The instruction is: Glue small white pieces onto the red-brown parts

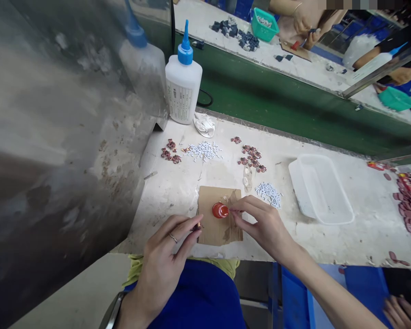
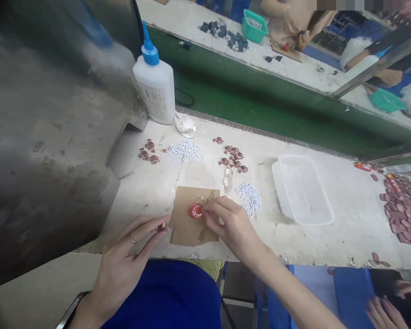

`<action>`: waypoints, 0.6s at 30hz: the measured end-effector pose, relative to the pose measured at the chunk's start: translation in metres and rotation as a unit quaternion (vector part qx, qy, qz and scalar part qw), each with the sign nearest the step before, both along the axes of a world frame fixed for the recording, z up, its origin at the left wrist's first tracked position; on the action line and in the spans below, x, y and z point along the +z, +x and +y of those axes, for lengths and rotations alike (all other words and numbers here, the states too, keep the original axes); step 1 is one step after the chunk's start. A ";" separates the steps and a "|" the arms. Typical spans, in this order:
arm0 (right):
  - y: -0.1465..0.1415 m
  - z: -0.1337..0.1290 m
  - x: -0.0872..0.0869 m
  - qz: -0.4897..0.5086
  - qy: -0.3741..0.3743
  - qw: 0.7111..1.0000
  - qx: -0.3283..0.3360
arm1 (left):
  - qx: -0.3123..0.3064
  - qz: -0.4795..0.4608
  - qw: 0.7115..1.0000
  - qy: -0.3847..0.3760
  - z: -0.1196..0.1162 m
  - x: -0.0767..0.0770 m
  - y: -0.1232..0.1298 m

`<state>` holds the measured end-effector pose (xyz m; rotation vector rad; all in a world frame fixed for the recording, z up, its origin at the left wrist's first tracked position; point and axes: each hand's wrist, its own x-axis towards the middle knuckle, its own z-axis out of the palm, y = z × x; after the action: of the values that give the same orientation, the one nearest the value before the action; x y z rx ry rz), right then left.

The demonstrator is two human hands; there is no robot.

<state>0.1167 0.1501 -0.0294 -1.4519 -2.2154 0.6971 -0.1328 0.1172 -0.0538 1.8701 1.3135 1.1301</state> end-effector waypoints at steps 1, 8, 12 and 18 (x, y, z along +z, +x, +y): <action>0.000 0.000 0.000 0.002 -0.001 1.000 0.000 | 0.011 -0.002 1.000 -0.003 0.000 0.000 0.000; 0.003 -0.001 -0.008 0.025 0.006 1.000 0.005 | 0.022 -0.017 1.000 -0.002 0.002 0.002 0.001; 0.001 -0.002 -0.005 0.062 0.008 0.998 -0.020 | 0.014 -0.037 0.999 0.008 0.002 0.002 0.004; -0.018 -0.019 0.019 0.230 -0.027 0.969 -0.084 | -0.012 -0.092 0.996 -0.018 0.001 0.016 0.014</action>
<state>0.0985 0.1313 -0.0101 -1.3211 -1.7139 0.9325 -0.1191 0.1178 -0.0377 1.7080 1.1960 1.2265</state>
